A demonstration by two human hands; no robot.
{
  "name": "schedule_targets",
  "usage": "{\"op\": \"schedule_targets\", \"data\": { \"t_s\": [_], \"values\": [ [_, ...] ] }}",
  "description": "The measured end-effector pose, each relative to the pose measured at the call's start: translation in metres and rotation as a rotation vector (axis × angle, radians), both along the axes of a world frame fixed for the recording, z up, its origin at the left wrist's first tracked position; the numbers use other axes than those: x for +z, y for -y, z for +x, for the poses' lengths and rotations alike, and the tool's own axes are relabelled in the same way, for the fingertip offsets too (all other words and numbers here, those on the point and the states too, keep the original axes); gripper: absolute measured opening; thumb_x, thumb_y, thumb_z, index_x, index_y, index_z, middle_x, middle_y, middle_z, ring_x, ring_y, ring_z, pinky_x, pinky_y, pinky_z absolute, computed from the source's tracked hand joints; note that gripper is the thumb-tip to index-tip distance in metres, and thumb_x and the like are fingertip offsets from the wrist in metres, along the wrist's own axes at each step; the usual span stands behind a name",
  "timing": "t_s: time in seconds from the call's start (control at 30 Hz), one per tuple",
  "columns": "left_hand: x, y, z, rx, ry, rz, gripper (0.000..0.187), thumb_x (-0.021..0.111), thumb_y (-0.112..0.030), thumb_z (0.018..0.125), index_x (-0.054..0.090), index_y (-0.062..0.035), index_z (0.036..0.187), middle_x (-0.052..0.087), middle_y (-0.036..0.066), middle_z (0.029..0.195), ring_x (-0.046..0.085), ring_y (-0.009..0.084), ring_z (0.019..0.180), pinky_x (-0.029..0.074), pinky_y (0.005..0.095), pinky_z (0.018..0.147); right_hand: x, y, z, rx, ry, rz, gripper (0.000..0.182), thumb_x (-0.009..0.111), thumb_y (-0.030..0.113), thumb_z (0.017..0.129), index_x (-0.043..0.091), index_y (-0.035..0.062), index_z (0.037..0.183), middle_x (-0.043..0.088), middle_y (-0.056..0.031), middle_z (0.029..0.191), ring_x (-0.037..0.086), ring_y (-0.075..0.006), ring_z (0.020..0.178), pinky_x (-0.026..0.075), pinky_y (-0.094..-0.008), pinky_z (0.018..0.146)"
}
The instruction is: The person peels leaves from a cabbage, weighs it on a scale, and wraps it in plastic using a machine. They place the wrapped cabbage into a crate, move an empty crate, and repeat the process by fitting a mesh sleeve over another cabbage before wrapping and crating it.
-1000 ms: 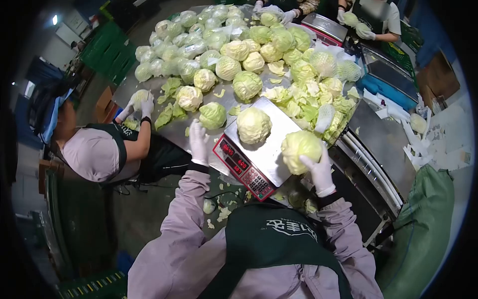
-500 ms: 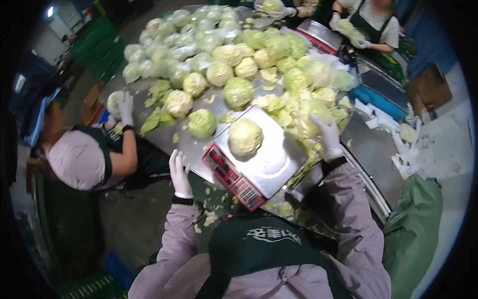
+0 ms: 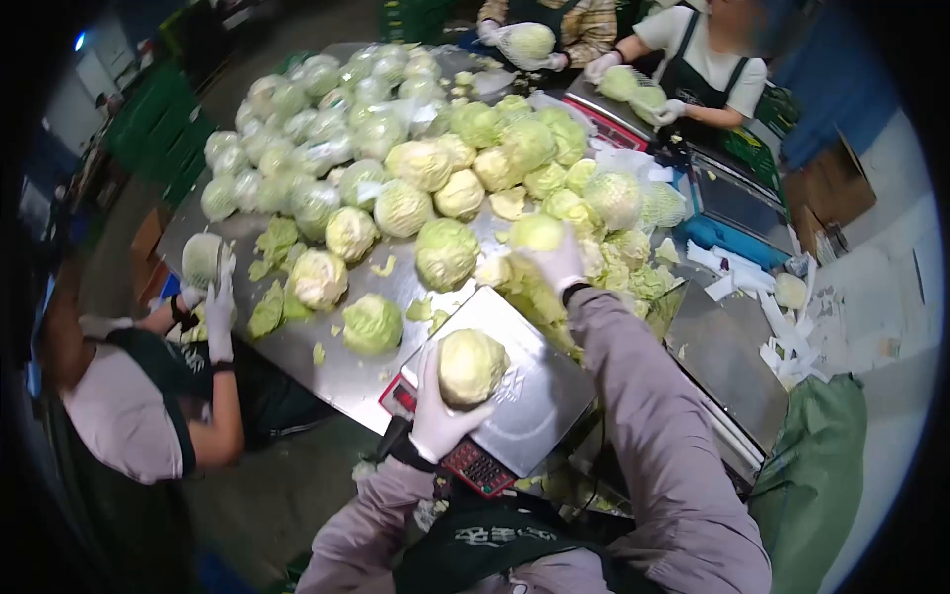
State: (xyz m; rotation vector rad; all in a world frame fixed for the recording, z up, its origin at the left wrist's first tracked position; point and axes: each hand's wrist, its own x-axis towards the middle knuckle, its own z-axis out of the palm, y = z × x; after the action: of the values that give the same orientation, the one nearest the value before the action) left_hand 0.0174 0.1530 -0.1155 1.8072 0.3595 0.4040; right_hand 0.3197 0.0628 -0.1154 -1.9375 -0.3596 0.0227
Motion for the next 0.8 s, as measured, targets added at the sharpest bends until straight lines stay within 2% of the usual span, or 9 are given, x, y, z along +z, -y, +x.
{"op": "schedule_targets", "data": {
  "t_s": [0.1, 0.13, 0.23, 0.3, 0.4, 0.47, 0.67, 0.7, 0.8],
  "values": [
    [0.002, 0.003, 0.007, 0.036, -0.007, 0.101, 0.119, 0.090, -0.030, 0.058, 0.016, 0.0004, 0.146, 0.019, 0.029, 0.146, 0.022, 0.0425, 0.137, 0.024, 0.0463, 0.112, -0.051, -0.011, 0.022, -0.004, 0.022, -0.230, 0.095, 0.089, 0.029, 0.056, 0.041, -0.0026, 0.131, 0.057, -0.0224, 0.119, 0.059, -0.0324, 0.108, 0.047, -0.0364, 0.095],
    [-0.003, 0.007, 0.006, 0.055, -0.029, 0.093, 0.120, 0.090, -0.029, 0.057, 0.015, 0.0004, 0.146, 0.018, 0.029, 0.146, 0.022, 0.0427, 0.137, 0.024, 0.0463, 0.112, -0.025, -0.009, 0.010, 0.115, -0.044, -0.263, 0.101, 0.089, 0.032, 0.055, 0.038, -0.0023, 0.136, 0.055, -0.0233, 0.122, 0.054, -0.0345, 0.115, 0.043, -0.0380, 0.099],
    [-0.001, 0.011, 0.011, 0.109, -0.063, 0.104, 0.111, 0.088, -0.020, 0.059, 0.019, 0.0015, 0.144, 0.025, 0.027, 0.143, 0.029, 0.0403, 0.134, 0.028, 0.0446, 0.110, -0.053, 0.001, 0.005, -0.043, 0.084, -0.498, 0.095, 0.084, 0.035, 0.062, 0.039, -0.0029, 0.136, 0.055, -0.0243, 0.123, 0.048, -0.0337, 0.122, 0.038, -0.0386, 0.104],
    [0.012, 0.009, 0.016, 0.139, -0.062, 0.068, 0.102, 0.085, -0.014, 0.059, 0.026, 0.0015, 0.141, 0.037, 0.022, 0.134, 0.040, 0.0354, 0.126, 0.033, 0.0420, 0.107, -0.052, 0.018, 0.013, 0.120, 0.030, -0.510, 0.073, 0.075, 0.034, 0.074, 0.048, -0.0002, 0.131, 0.055, -0.0225, 0.125, 0.043, -0.0324, 0.127, 0.034, -0.0390, 0.107],
    [0.002, 0.006, 0.017, 0.098, -0.012, -0.046, 0.101, 0.085, -0.014, 0.058, 0.028, 0.0006, 0.139, 0.038, 0.020, 0.131, 0.042, 0.0338, 0.122, 0.034, 0.0415, 0.105, 0.006, 0.080, 0.020, 0.324, 0.204, -0.522, 0.051, 0.066, 0.030, 0.083, 0.056, 0.0019, 0.125, 0.059, -0.0198, 0.122, 0.050, -0.0321, 0.121, 0.039, -0.0383, 0.102],
    [-0.004, 0.014, 0.017, 0.059, 0.013, -0.137, 0.101, 0.086, -0.014, 0.058, 0.028, -0.0001, 0.139, 0.038, 0.020, 0.130, 0.041, 0.0340, 0.122, 0.034, 0.0419, 0.106, 0.045, 0.126, 0.024, 0.227, -0.010, -0.431, 0.042, 0.063, 0.028, 0.086, 0.061, 0.0033, 0.120, 0.062, -0.0175, 0.118, 0.057, -0.0295, 0.112, 0.044, -0.0363, 0.096],
    [-0.005, 0.052, 0.011, -0.070, -0.015, 0.019, 0.103, 0.086, -0.014, 0.059, 0.025, 0.0021, 0.141, 0.036, 0.022, 0.135, 0.037, 0.0338, 0.128, 0.031, 0.0419, 0.108, 0.120, 0.270, -0.005, 0.199, -0.094, -0.473, 0.038, 0.060, 0.023, 0.091, 0.058, 0.0029, 0.124, 0.064, -0.0133, 0.118, 0.059, -0.0216, 0.109, 0.045, -0.0315, 0.095],
    [0.004, 0.060, 0.013, -0.059, 0.019, -0.177, 0.104, 0.085, -0.012, 0.061, 0.023, 0.0043, 0.142, 0.035, 0.022, 0.138, 0.038, 0.0318, 0.128, 0.030, 0.0404, 0.109, 0.124, 0.295, -0.015, 0.187, -0.135, -0.527, 0.039, 0.060, 0.025, 0.091, 0.058, 0.0040, 0.123, 0.064, -0.0149, 0.117, 0.060, -0.0244, 0.108, 0.045, -0.0326, 0.094],
    [0.005, 0.057, 0.009, -0.095, -0.051, -0.112, 0.110, 0.084, -0.010, 0.060, 0.016, 0.0042, 0.146, 0.032, 0.022, 0.141, 0.036, 0.0308, 0.131, 0.027, 0.0394, 0.111, 0.139, 0.370, -0.042, 0.124, -0.206, -0.641, 0.039, 0.059, 0.028, 0.091, 0.059, 0.0064, 0.123, 0.064, -0.0166, 0.116, 0.061, -0.0292, 0.107, 0.046, -0.0344, 0.093]
  ]
}}
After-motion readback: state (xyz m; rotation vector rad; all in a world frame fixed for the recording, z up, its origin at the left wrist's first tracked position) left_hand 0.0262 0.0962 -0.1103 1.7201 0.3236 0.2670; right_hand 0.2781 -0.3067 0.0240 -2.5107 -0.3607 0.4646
